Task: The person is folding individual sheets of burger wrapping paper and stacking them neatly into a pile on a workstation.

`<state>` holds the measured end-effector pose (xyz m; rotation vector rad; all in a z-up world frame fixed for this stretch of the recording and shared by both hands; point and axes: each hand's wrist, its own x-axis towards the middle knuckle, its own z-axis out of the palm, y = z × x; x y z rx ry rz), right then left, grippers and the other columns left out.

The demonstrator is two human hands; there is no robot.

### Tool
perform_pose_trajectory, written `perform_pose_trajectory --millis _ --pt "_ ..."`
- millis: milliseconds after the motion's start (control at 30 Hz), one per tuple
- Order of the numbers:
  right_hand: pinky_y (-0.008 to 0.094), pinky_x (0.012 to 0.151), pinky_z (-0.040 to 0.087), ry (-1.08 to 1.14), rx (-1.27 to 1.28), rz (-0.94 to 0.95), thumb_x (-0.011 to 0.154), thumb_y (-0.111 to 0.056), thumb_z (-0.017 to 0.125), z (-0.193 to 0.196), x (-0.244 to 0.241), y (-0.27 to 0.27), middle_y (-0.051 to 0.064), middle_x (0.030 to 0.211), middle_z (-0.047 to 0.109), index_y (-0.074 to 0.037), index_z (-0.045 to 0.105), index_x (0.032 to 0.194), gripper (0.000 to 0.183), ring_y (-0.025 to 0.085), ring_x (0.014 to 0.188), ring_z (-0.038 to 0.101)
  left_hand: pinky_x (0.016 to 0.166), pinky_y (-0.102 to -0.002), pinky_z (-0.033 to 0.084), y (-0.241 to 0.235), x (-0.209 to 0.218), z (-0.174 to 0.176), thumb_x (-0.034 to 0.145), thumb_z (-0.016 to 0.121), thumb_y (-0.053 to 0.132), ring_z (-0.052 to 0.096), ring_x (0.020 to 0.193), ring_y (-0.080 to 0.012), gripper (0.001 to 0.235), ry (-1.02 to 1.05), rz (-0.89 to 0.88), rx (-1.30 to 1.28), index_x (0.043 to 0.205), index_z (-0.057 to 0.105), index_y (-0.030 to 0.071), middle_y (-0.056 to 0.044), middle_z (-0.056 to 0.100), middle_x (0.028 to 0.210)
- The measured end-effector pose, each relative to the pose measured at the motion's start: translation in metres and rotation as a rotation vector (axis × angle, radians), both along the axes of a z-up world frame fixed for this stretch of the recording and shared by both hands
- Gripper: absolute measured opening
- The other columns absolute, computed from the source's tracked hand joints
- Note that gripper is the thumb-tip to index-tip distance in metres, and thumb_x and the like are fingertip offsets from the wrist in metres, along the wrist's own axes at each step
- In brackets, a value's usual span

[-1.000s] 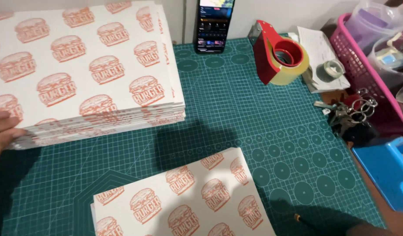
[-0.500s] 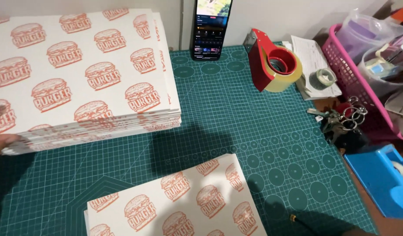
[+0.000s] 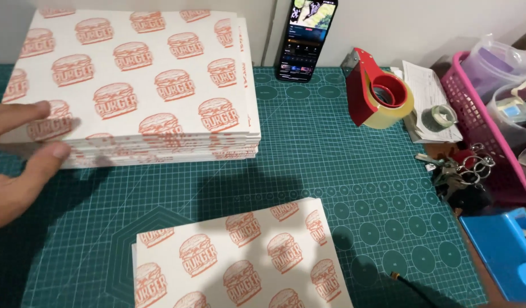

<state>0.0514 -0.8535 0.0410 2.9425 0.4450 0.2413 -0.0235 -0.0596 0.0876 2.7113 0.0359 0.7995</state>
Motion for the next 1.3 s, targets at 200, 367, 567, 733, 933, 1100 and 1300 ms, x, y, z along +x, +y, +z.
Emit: perform_pose_trajectory --millis 200,367,567,733,933,1100,1300 --pt "0.034 0.081 0.05 -0.091 -0.01 0.036 0.089 -0.032 0.062 0.03 0.023 0.104 -0.007 0.095 0.069 -0.037 0.075 0.083 0.015 0.019 0.087 0.066 0.107 -0.034 0.05 -0.105 -0.026 0.079 0.087 0.067 0.004 0.068 0.111 -0.0231 0.024 -0.01 -0.305 -0.034 0.108 0.067 -0.008 -0.021 0.068 0.126" --pt "0.035 0.082 0.049 -0.127 -0.035 0.061 0.09 -0.031 0.062 0.058 0.036 0.181 -0.007 0.097 0.069 -0.039 0.074 0.084 0.015 0.019 0.089 0.065 0.077 -0.039 0.05 -0.202 -0.01 0.096 0.098 0.053 0.027 0.069 0.081 -0.019 0.027 -0.342 -0.452 0.334 0.083 0.069 0.011 -0.002 0.073 0.088" --pt "0.039 0.095 0.054 0.224 0.659 0.621 0.096 -0.02 0.067 0.044 0.048 0.273 0.011 0.114 0.074 -0.006 0.069 0.114 0.023 0.025 0.106 0.068 0.077 -0.038 0.046 -0.237 0.021 0.021 0.097 0.061 0.018 0.063 0.082 -0.0235 0.008 -0.065 -0.541 0.225 0.101 0.066 0.013 0.0 0.066 0.09" --pt "0.044 0.107 0.05 0.256 0.65 0.651 0.095 -0.017 0.068 0.013 0.04 0.268 0.013 0.133 0.067 -0.003 0.058 0.127 0.037 0.033 0.125 0.062 0.075 -0.039 0.049 -0.269 0.041 -0.019 0.09 0.073 0.022 0.063 0.084 -0.0254 0.025 -0.084 -0.518 0.185 0.113 0.07 0.012 -0.002 0.07 0.098" --pt "0.045 0.106 0.052 0.198 0.657 0.652 0.099 -0.029 0.064 0.003 0.039 0.267 0.01 0.13 0.067 -0.004 0.056 0.129 0.039 0.032 0.129 0.062 0.099 -0.044 0.043 -0.274 0.047 -0.046 0.094 0.067 0.027 0.062 0.114 -0.0269 0.036 0.089 -0.485 0.083 0.125 0.066 0.009 -0.007 0.067 0.123" --pt "0.045 0.105 0.054 0.157 0.666 0.632 0.092 -0.021 0.075 0.001 0.038 0.269 0.021 0.127 0.066 -0.005 0.066 0.122 0.035 0.034 0.121 0.067 0.109 -0.048 0.042 -0.271 0.046 -0.044 0.101 0.057 0.025 0.06 0.123 -0.0274 0.035 0.089 -0.451 -0.087 0.129 0.063 0.005 -0.009 0.066 0.13" --pt "0.042 0.094 0.06 0.225 0.925 0.762 0.085 -0.007 0.082 0.003 0.041 0.268 0.019 0.12 0.07 -0.004 0.07 0.109 0.027 0.031 0.105 0.074 0.112 -0.052 0.039 -0.27 0.05 -0.048 0.098 0.061 0.027 0.06 0.123 -0.0282 0.024 0.148 -0.406 -0.13 0.113 0.067 0.009 -0.006 0.065 0.129"
